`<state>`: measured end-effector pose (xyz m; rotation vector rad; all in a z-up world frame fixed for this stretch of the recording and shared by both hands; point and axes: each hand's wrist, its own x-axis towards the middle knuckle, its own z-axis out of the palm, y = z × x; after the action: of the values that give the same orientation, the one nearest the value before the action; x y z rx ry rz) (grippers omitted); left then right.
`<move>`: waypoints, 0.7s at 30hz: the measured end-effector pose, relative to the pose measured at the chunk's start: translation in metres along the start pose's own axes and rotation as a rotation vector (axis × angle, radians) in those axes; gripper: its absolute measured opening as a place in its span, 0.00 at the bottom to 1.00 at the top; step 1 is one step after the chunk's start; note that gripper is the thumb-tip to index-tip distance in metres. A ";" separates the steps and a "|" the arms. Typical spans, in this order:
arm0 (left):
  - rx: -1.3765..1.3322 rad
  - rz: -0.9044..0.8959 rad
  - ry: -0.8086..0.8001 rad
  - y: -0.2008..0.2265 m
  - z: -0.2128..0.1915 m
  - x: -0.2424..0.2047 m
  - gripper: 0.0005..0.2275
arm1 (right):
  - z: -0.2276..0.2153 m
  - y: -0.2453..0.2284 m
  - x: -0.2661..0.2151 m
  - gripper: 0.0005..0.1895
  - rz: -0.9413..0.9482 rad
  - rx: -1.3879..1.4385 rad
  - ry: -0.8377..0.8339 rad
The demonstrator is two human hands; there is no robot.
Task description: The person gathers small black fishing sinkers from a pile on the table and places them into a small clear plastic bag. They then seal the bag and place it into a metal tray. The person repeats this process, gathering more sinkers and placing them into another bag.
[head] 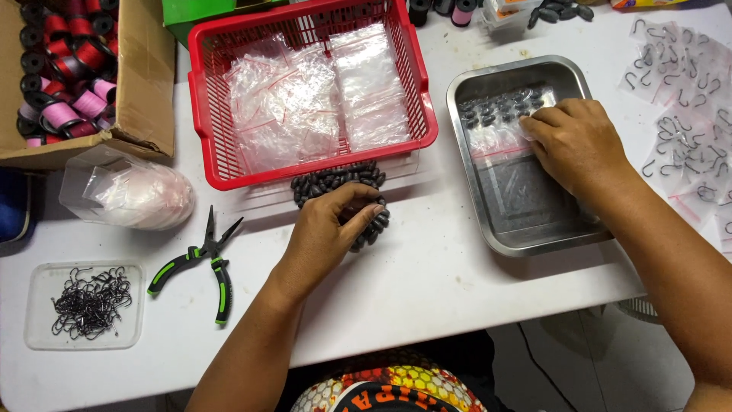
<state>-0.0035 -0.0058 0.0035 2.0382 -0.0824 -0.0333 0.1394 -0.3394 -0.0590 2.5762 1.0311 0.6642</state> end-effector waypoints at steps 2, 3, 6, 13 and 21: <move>0.018 -0.002 0.005 0.002 0.000 0.000 0.08 | -0.003 -0.001 0.001 0.11 -0.024 -0.005 0.008; 0.019 -0.003 0.005 0.002 0.000 0.000 0.08 | -0.006 -0.002 0.001 0.11 -0.024 -0.004 0.008; 0.005 -0.021 -0.003 0.003 0.000 0.000 0.07 | -0.009 -0.003 0.003 0.11 -0.036 -0.002 0.003; 0.028 -0.013 -0.013 0.003 0.000 -0.001 0.08 | -0.024 -0.010 0.006 0.20 -0.003 0.008 -0.059; 0.055 0.016 -0.014 0.004 -0.001 -0.001 0.09 | -0.019 -0.020 0.009 0.20 0.270 0.483 -0.216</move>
<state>-0.0048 -0.0061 0.0074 2.0926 -0.1095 -0.0352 0.1242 -0.3169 -0.0488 3.1552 0.8631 0.1949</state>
